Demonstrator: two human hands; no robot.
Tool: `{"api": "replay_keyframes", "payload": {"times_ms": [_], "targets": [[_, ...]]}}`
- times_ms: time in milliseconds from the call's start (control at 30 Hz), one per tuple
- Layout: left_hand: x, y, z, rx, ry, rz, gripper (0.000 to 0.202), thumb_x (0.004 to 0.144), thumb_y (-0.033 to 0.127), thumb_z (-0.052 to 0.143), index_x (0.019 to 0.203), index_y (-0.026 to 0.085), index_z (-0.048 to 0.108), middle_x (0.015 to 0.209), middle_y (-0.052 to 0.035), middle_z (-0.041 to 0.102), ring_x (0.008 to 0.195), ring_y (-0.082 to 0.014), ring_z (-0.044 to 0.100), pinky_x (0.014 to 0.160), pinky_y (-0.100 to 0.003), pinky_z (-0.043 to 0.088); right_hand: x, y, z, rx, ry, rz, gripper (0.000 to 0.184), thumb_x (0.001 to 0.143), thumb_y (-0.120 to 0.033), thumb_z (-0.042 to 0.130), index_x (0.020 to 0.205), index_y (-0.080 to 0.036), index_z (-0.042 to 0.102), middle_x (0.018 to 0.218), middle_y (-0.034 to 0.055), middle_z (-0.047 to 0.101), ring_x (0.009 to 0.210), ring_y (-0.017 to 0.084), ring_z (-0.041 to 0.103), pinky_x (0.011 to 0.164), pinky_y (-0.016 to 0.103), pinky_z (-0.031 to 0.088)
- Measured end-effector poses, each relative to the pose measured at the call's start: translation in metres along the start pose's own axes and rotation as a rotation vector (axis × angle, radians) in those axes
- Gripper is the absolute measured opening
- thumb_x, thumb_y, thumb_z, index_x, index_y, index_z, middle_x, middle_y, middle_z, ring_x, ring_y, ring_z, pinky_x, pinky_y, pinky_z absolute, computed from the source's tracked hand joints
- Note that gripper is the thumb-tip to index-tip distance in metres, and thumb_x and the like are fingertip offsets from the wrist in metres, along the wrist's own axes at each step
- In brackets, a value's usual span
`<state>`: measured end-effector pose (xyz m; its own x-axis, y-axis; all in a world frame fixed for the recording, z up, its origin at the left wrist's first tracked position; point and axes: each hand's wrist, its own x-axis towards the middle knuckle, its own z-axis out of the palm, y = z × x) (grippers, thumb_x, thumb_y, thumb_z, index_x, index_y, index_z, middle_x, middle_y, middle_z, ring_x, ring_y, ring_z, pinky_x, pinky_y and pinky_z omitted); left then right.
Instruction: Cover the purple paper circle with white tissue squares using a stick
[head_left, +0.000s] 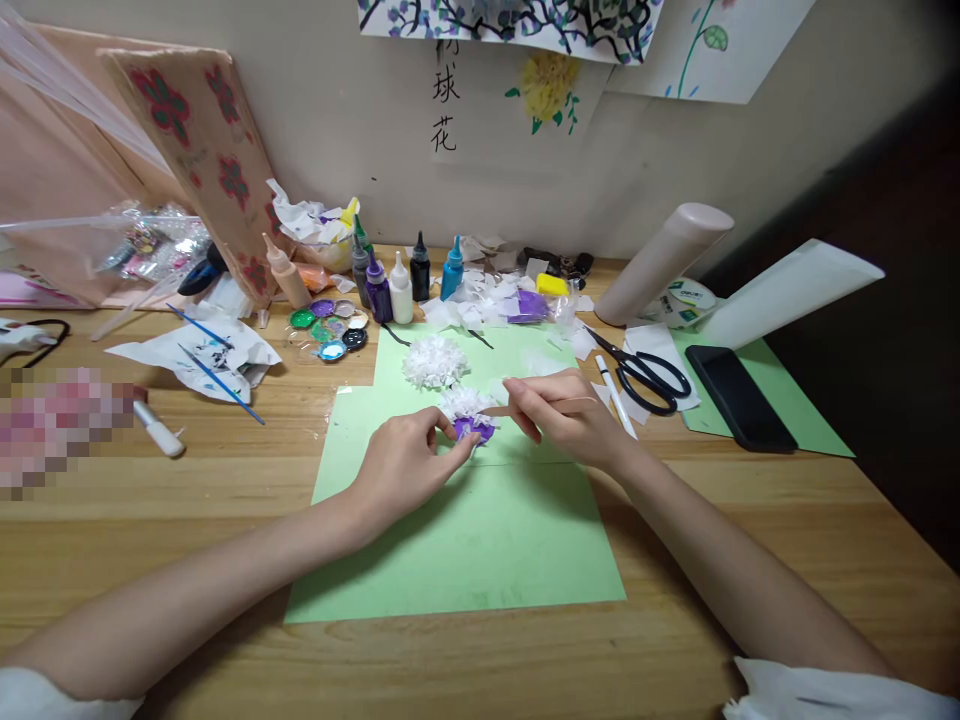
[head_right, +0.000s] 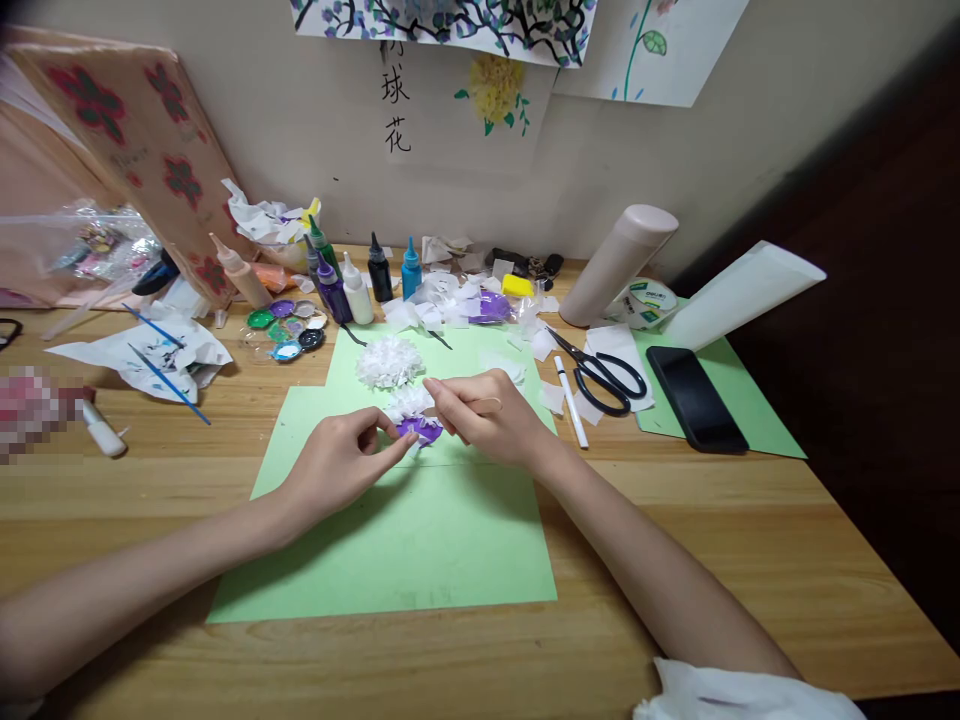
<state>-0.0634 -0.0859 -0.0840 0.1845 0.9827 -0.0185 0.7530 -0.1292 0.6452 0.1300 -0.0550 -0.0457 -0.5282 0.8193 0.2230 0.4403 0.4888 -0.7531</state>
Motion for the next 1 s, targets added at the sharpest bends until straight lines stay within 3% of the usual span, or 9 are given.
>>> {"api": "replay_keyframes", "payload": {"times_ms": [233, 433, 567, 733, 1000], "targets": [[-0.002, 0.000, 0.003, 0.067, -0.025, 0.011, 0.018, 0.080, 0.033, 0.051, 0.077, 0.020, 0.063, 0.056, 0.0020, 0.055, 0.051, -0.0114, 0.047, 0.053, -0.023, 0.026, -0.002, -0.004, 0.001, -0.003, -0.028, -0.026, 0.051, 0.095, -0.033, 0.035, 0.047, -0.016, 0.041, 0.043, -0.0040, 0.040, 0.041, 0.005, 0.036, 0.048, 0.021, 0.030], [-0.003, 0.000, 0.001, 0.128, -0.040, 0.002, 0.021, 0.080, 0.038, 0.051, 0.080, 0.020, 0.062, 0.056, 0.0016, 0.056, 0.052, -0.0127, 0.049, 0.053, -0.023, 0.026, 0.000, -0.007, 0.001, 0.005, -0.041, -0.069, 0.048, 0.094, -0.029, 0.035, 0.048, -0.017, 0.040, 0.044, -0.0040, 0.042, 0.041, 0.005, 0.036, 0.048, 0.020, 0.031], [-0.004, -0.001, 0.001, 0.150, -0.042, 0.029, 0.017, 0.080, 0.033, 0.051, 0.078, 0.020, 0.062, 0.055, 0.0025, 0.054, 0.049, -0.0112, 0.046, 0.051, -0.023, 0.024, 0.000, -0.007, 0.001, 0.006, -0.038, -0.076, 0.047, 0.094, -0.028, 0.036, 0.048, -0.017, 0.039, 0.044, -0.0041, 0.042, 0.041, 0.005, 0.036, 0.048, 0.020, 0.031], [-0.001, -0.004, 0.000, 0.099, 0.028, 0.050, 0.018, 0.082, 0.033, 0.051, 0.078, 0.020, 0.062, 0.054, 0.0036, 0.051, 0.049, -0.0099, 0.044, 0.051, -0.022, 0.026, 0.000, -0.007, 0.001, -0.006, -0.050, -0.093, 0.047, 0.094, -0.029, 0.035, 0.048, -0.017, 0.040, 0.043, -0.0039, 0.042, 0.041, 0.005, 0.036, 0.047, 0.020, 0.031], [0.008, -0.010, 0.000, 0.067, 0.078, 0.042, 0.022, 0.081, 0.037, 0.051, 0.077, 0.019, 0.061, 0.054, 0.0041, 0.050, 0.050, -0.0094, 0.044, 0.051, -0.022, 0.026, 0.001, 0.005, 0.016, -0.170, -0.081, -0.250, 0.041, 0.094, -0.025, 0.034, 0.055, -0.017, 0.040, 0.047, -0.0047, 0.038, 0.043, 0.007, 0.033, 0.048, 0.022, 0.026]]}}
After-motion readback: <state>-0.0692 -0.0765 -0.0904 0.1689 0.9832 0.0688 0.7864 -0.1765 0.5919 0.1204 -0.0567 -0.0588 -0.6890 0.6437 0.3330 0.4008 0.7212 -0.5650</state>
